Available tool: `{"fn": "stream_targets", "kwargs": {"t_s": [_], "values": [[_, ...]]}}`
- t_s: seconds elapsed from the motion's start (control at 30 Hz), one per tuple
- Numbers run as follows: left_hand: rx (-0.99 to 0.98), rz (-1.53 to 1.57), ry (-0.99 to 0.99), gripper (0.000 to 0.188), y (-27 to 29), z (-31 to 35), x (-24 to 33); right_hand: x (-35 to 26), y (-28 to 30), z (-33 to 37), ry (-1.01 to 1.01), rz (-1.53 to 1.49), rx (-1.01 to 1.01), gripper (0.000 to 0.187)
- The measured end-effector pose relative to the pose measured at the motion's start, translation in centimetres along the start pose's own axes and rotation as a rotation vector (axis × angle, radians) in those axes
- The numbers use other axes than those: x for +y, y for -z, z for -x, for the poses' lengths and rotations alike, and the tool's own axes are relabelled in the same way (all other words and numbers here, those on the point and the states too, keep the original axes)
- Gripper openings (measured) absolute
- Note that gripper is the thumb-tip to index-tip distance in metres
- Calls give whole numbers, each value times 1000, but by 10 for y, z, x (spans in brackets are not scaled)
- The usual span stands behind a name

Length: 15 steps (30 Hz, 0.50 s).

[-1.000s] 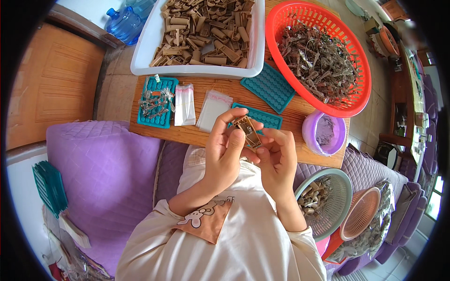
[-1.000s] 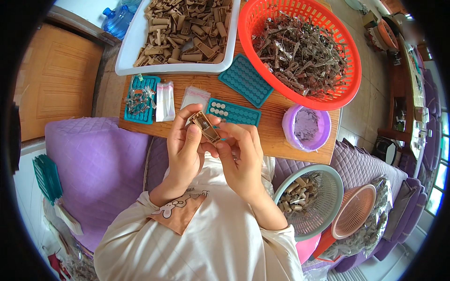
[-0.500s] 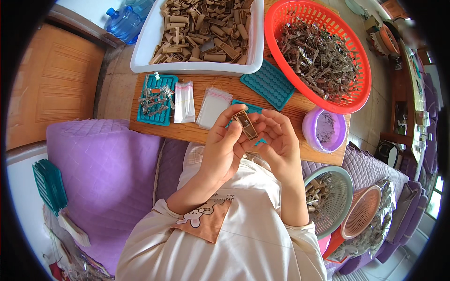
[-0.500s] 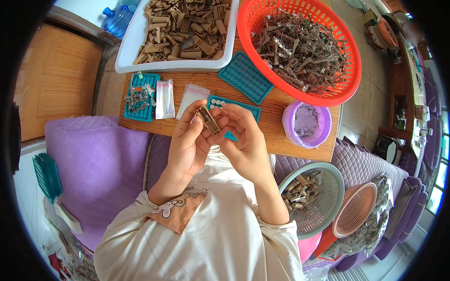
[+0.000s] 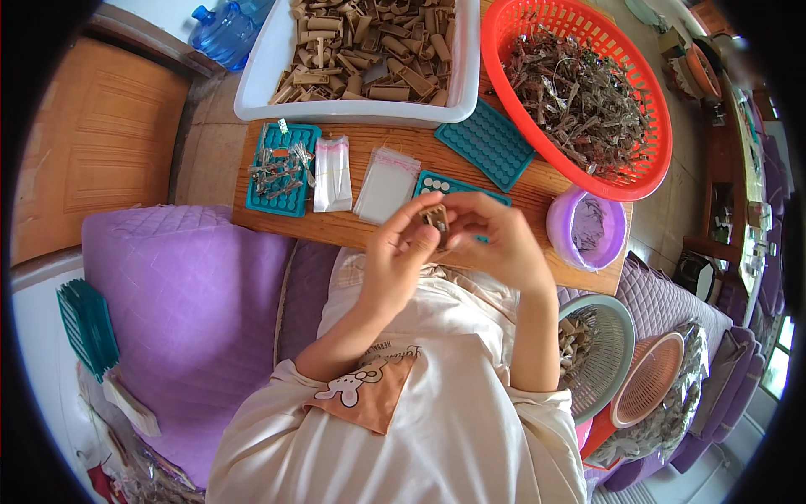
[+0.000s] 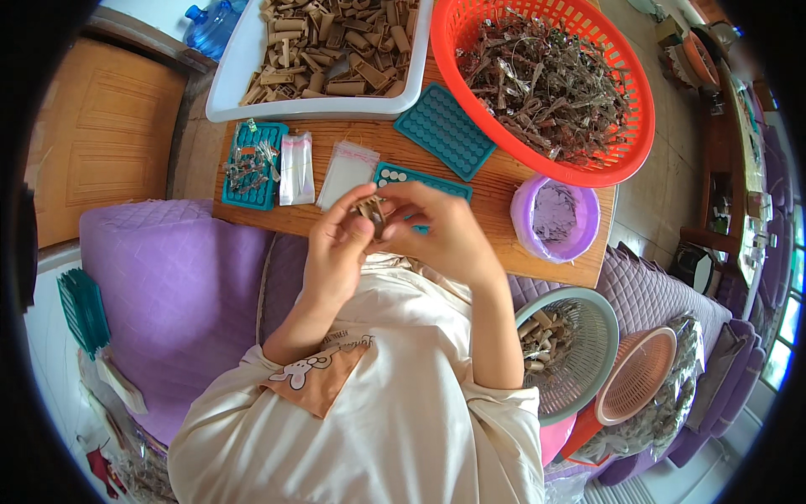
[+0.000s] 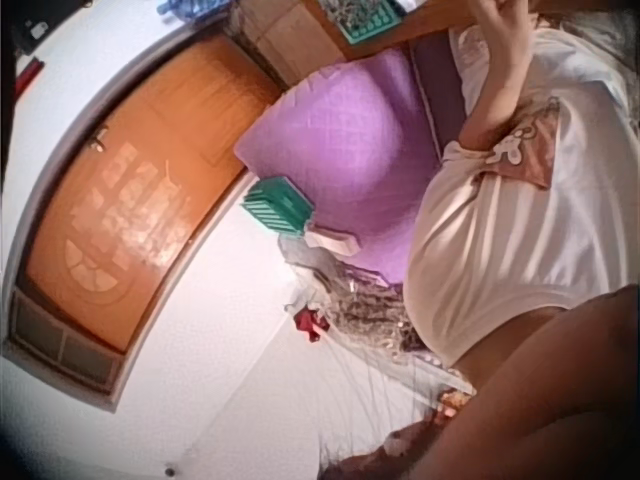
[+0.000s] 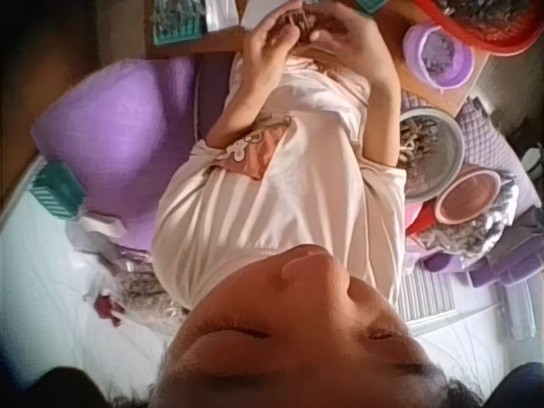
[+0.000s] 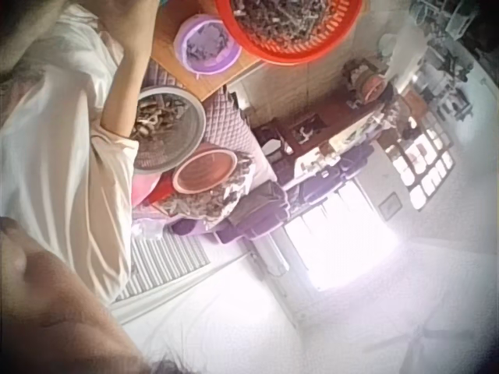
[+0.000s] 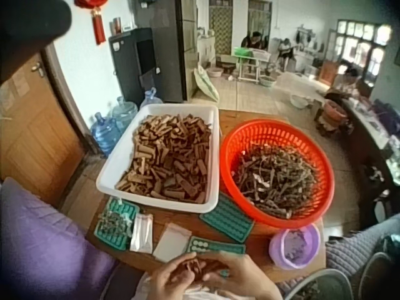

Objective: The person assembles small metal pins into plastic housings by hand, taking components from trays and a red basket at a workstation.

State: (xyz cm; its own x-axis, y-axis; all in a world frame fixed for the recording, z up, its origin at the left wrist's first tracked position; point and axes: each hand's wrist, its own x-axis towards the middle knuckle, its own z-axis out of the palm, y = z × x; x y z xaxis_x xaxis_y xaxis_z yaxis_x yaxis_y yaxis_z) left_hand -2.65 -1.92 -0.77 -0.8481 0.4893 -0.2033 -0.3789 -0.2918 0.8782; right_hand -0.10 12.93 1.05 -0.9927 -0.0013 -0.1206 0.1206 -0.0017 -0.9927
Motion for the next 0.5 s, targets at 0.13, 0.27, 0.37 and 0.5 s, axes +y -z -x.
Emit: {"fn": "stream_targets", "kwargs": {"t_s": [0.13, 0.27, 0.37, 0.5], "values": [[87, 155, 86, 43, 17, -8, 11, 28, 20, -5, -57, 397, 366, 27], [57, 158, 145, 40, 31, -9, 9, 50, 5, -8, 71, 578, 397, 26], [35, 163, 191, 40, 33, -6, 8, 55, -7, -15, 148, 670, 423, 28], [3, 171, 218, 46, 35, -4, 5, 62, -8, -18, 214, 839, 395, 28]]}}
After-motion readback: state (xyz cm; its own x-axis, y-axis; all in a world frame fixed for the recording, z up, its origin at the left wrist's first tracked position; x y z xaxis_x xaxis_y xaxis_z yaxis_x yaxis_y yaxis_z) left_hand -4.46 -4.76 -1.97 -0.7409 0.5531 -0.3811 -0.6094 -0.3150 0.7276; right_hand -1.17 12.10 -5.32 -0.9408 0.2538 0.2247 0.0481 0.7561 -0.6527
